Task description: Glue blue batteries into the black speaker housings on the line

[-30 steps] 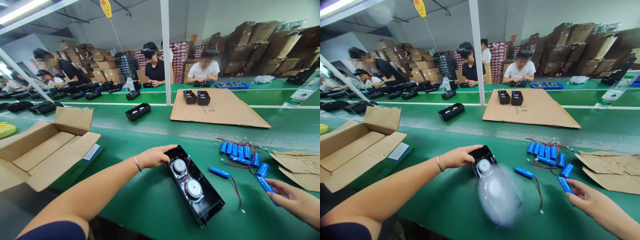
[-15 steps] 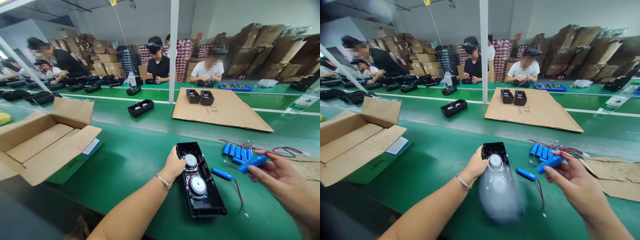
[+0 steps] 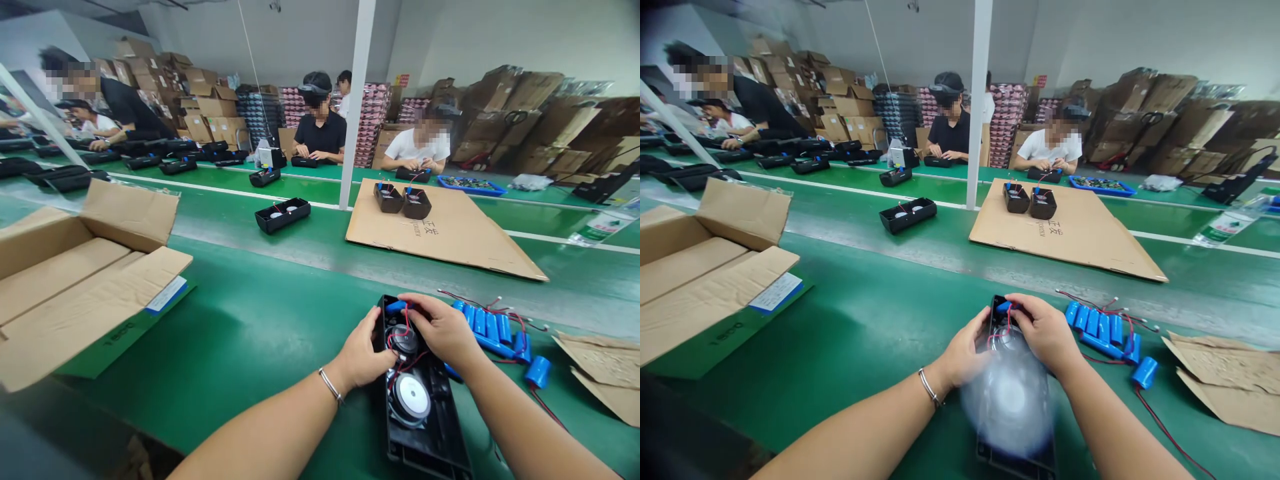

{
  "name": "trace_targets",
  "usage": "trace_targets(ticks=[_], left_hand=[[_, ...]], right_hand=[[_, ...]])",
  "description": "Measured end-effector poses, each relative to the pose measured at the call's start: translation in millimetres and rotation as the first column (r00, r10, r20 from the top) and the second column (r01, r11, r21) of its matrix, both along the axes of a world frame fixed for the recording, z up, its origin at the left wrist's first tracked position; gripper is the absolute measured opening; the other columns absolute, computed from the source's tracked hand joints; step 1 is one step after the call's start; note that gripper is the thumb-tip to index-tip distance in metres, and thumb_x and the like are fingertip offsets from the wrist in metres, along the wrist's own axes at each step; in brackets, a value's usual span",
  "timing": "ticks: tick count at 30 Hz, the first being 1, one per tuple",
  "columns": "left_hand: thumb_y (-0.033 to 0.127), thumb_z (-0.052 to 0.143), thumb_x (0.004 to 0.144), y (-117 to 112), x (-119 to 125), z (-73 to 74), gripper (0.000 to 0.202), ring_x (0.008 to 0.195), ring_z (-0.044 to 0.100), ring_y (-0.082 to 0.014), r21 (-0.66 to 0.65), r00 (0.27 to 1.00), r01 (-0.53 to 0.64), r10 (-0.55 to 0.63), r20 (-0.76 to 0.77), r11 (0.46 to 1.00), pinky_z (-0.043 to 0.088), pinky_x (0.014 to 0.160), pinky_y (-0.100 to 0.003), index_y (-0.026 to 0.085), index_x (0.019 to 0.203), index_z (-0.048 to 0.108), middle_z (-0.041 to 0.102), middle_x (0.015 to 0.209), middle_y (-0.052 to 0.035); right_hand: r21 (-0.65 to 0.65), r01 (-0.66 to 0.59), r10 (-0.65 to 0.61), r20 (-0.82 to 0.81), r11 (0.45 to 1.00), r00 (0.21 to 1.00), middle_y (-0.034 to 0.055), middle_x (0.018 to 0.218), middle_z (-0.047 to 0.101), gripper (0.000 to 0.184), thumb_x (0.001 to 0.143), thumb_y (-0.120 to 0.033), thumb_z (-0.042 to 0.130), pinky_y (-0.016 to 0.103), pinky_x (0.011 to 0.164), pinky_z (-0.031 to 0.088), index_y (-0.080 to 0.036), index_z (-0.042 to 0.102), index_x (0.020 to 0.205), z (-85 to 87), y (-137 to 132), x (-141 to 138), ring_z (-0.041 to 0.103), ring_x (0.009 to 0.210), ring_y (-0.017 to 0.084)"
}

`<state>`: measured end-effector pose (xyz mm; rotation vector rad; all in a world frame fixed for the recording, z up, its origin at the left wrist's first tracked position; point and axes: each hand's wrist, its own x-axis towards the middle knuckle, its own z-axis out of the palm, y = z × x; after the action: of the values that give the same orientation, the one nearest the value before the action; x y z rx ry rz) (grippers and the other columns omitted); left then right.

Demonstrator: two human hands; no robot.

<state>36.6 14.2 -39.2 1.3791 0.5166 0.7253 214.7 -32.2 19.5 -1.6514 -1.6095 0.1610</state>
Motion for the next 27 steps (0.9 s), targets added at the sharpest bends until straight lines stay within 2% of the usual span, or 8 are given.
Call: trace_targets(ticks=[6,11,15,19,22,24,27], left_hand=[[0.023,0.072,0.062,-0.4,1.0,-0.7,0.089,0.134,0.031,-0.0346,0.037,1.000,-0.023,0.024,-0.020,0.999,0.027,0.112,-0.052,0.014,0.141,0.032,0.032,0.147,-0.0162],[0.022,0.072,0.061,-1.2,-0.7,3.1,0.089,0.136,0.028,-0.0345,0.027,0.999,-0.031,0.032,-0.044,0.999,0.025,0.113,-0.052,0.017,0.141,0.033,0.035,0.146,-0.0137],[0.024,0.071,0.061,-2.0,-1.4,6.2,0.093,0.136,0.027,-0.0345,-0.005,0.997,-0.006,0.006,-0.074,1.000,0.025,0.114,-0.050,0.013,0.143,0.028,0.029,0.148,-0.0156],[0.024,0.069,0.062,-2.3,0.0,9.5,0.094,0.136,0.027,-0.0338,-0.039,0.998,0.008,-0.010,-0.060,0.999,0.025,0.114,-0.050,0.010,0.143,0.025,0.025,0.149,-0.0171],[0.023,0.067,0.063,-1.5,-0.9,10.1,0.094,0.136,0.029,-0.0321,-0.069,0.999,0.042,-0.044,-0.026,0.997,0.026,0.114,-0.048,0.008,0.144,0.021,0.025,0.149,-0.0186],[0.024,0.068,0.065,-0.8,-3.4,8.9,0.091,0.135,0.030,-0.0315,-0.034,0.998,0.046,-0.047,-0.033,0.998,0.026,0.114,-0.048,0.010,0.143,0.024,0.028,0.149,-0.0178],[0.024,0.069,0.069,-0.5,-8.0,7.4,0.085,0.136,0.030,-0.0302,0.094,0.996,-0.002,0.010,-0.083,0.996,0.023,0.115,-0.048,0.017,0.143,0.028,0.031,0.148,-0.0134]], right_hand=[[-0.013,-0.090,0.091,0.174,0.996,0.980,0.0009,0.103,0.065,0.028,0.089,-0.032,0.046,0.037,0.084,0.052,-0.025,0.066,0.108,7.0,4.6,0.7,0.061,0.094,0.021],[-0.040,-0.151,0.156,0.262,0.988,0.952,0.0008,0.104,0.064,0.030,0.093,-0.030,0.041,0.037,0.084,0.052,-0.026,0.066,0.109,4.1,13.0,6.3,0.060,0.095,0.020],[-0.032,-0.161,0.162,0.312,0.987,0.936,0.0031,0.103,0.063,0.031,0.095,-0.031,0.040,0.037,0.082,0.052,-0.025,0.067,0.108,0.8,13.5,11.3,0.057,0.095,0.021],[-0.023,-0.166,0.163,0.364,0.986,0.917,0.0065,0.088,0.060,0.033,0.096,-0.033,0.039,0.036,0.072,0.050,-0.024,0.070,0.105,0.6,19.3,6.3,0.055,0.082,0.022],[-0.013,-0.138,0.131,0.407,0.990,0.904,0.0057,0.075,0.054,0.031,0.095,-0.035,0.042,0.037,0.067,0.046,-0.028,0.070,0.104,3.7,19.6,2.7,0.052,0.072,0.021],[0.017,-0.109,0.092,0.415,0.994,0.905,0.0058,0.080,0.055,0.030,0.096,-0.036,0.042,0.037,0.070,0.045,-0.030,0.068,0.108,8.2,6.5,10.6,0.052,0.075,0.022],[0.200,0.101,-0.167,0.351,0.975,0.921,0.0092,0.098,0.056,0.032,0.098,-0.036,0.038,0.043,0.079,0.044,-0.026,0.058,0.121,18.0,-38.9,41.6,0.053,0.090,0.025]])
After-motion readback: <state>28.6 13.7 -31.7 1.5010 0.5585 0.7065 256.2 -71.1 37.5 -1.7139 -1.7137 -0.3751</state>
